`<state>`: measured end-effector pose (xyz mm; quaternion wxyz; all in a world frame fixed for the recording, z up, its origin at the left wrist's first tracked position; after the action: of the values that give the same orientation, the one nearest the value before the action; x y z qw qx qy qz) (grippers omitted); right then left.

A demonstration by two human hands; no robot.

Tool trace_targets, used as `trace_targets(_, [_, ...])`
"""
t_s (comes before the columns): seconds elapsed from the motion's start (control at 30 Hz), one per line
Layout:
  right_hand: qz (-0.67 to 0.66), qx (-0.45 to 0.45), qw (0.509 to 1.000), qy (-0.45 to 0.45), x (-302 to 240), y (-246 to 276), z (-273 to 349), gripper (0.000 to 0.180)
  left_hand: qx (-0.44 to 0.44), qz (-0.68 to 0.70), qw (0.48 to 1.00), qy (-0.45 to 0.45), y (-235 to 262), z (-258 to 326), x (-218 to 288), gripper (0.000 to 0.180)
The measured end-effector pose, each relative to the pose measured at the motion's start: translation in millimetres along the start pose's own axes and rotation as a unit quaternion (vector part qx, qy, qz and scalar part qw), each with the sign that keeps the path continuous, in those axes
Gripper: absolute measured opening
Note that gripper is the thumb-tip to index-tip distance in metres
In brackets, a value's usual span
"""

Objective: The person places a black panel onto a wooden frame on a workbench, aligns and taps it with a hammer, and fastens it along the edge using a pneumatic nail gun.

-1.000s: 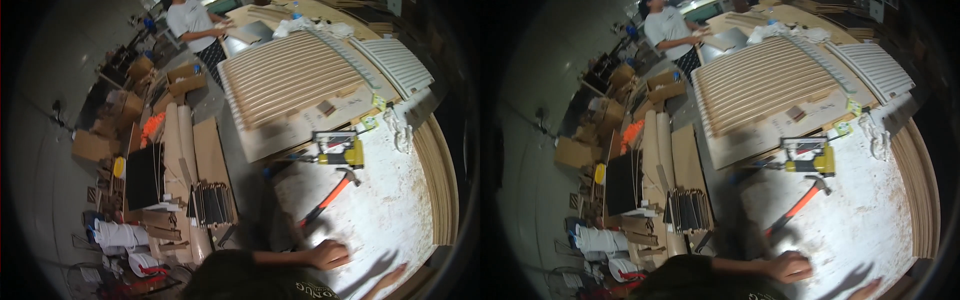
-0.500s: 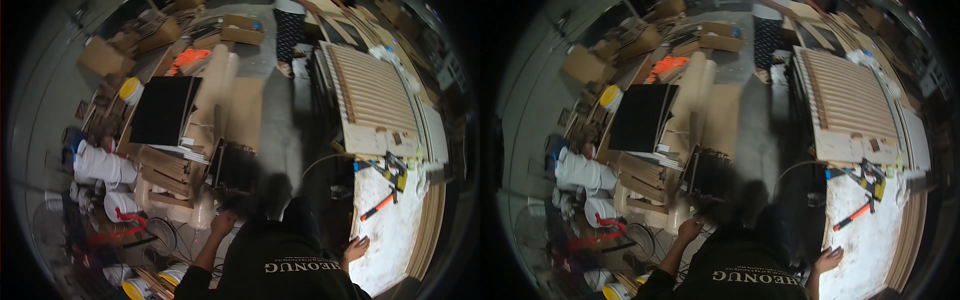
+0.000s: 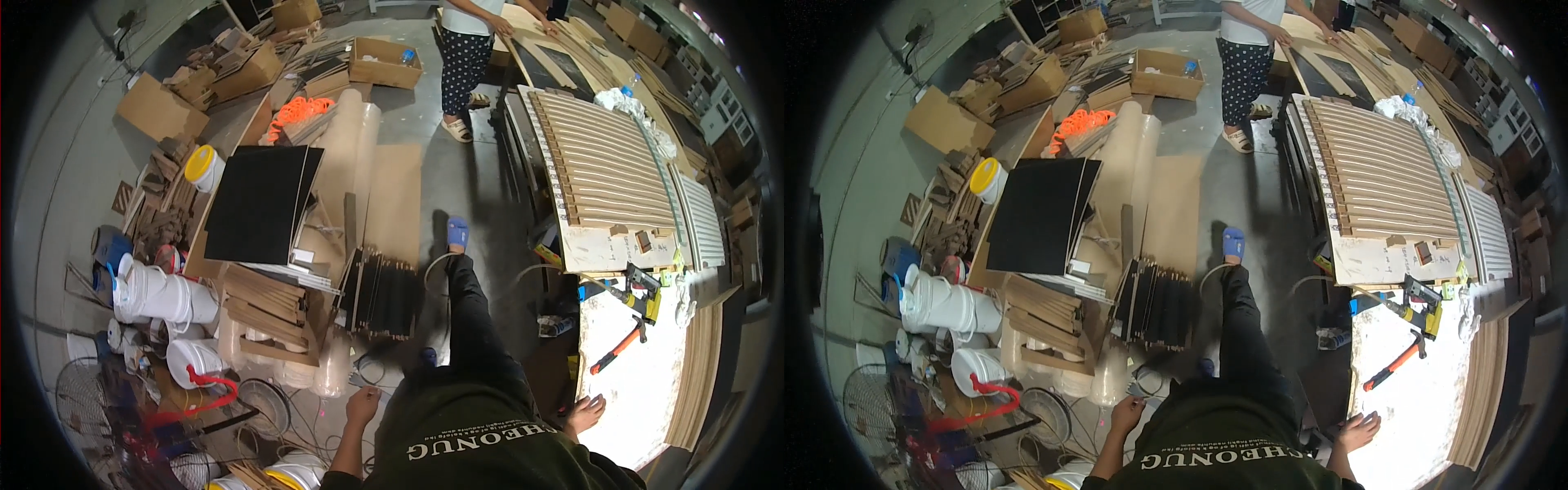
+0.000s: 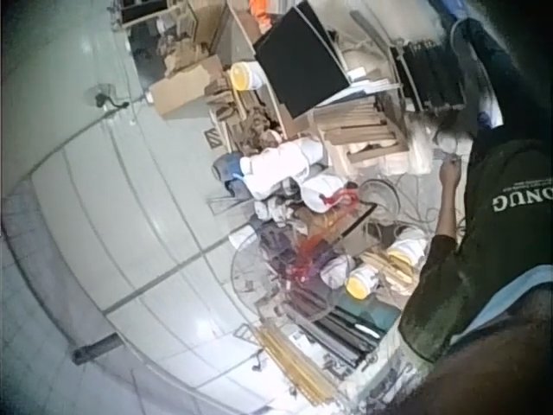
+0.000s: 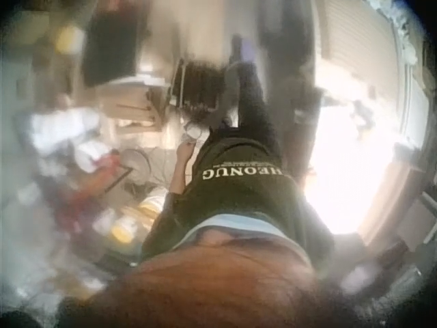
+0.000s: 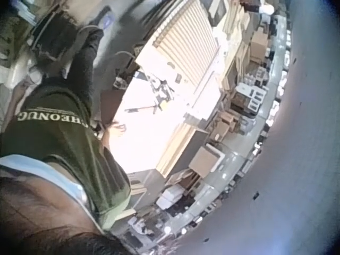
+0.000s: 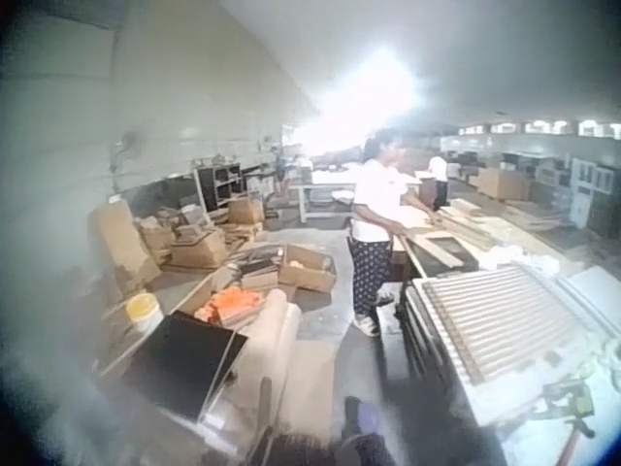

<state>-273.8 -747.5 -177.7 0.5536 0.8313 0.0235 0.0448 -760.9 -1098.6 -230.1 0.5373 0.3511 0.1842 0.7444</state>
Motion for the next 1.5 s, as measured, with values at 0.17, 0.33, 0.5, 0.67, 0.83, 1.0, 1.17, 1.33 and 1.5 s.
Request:
trace_targets(0.17, [-0.041, 0.001, 0.999, 0.015, -10.0, 6.6, -6.4, 0.044, 0.009, -0.006, 1.0, -0.022, 13.0, -35.0, 26.0, 0.025])
trace_targets(0.33, [-0.061, 0.002, 0.998, -0.003, -13.2, 11.2, -5.1, 0.046, 0.019, -0.021, 0.999, -0.04, 3.2, -73.0, 84.6, 0.025])
trace_targets(0.5, [-0.044, -0.034, 0.998, -0.012, -9.8, 7.0, -0.8, 0.047, -0.056, -0.101, 0.991, -0.069, -29.6, -101.8, 160.6, 0.037])
trace_targets(0.67, [-0.077, -0.043, 0.996, -0.025, -15.3, 9.0, -10.7, 0.046, -0.096, -0.136, 0.981, -0.099, -28.0, -152.8, 254.7, 0.039])
trace_targets(0.83, [-0.065, -0.07, 0.992, -0.087, -18.9, -1.1, -23.1, 0.045, -0.051, -0.063, 0.994, -0.072, -14.4, -210.4, 259.8, 0.034])
trace_targets(1.0, [-0.025, -0.037, 0.997, -0.058, -32.1, 7.9, -35.0, 0.044, -0.053, -0.132, 0.979, -0.144, -26.7, -200.2, 276.8, 0.031])
trace_targets(1.17, [-0.026, 0.019, 0.998, -0.046, -33.0, 7.7, -57.5, 0.045, -0.081, -0.158, 0.979, -0.097, -20.6, -179.8, 303.9, 0.034])
trace_targets(1.33, [-0.028, 0.066, 0.997, -0.003, -36.6, 9.8, -100.4, 0.046, -0.062, -0.137, 0.983, -0.107, -16.2, -207.6, 295.3, 0.035])
trace_targets(1.5, [-0.039, 0.117, 0.99, 0.068, -41.0, 25.8, -177.5, 0.048, -0.059, -0.095, 0.992, -0.052, 3.6, -235.6, 297.2, 0.034])
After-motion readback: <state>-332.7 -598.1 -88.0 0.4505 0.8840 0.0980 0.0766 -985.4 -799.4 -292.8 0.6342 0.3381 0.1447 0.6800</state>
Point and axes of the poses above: each hand's wrist, its own z-axis away from the middle knuckle, its own y-axis out of the back of the hand, x = y × z, the point moved 6 cm from there along -z, towards the middle knuckle, and after that the axes turned 13 degrees about y, right-handed, at the moved point
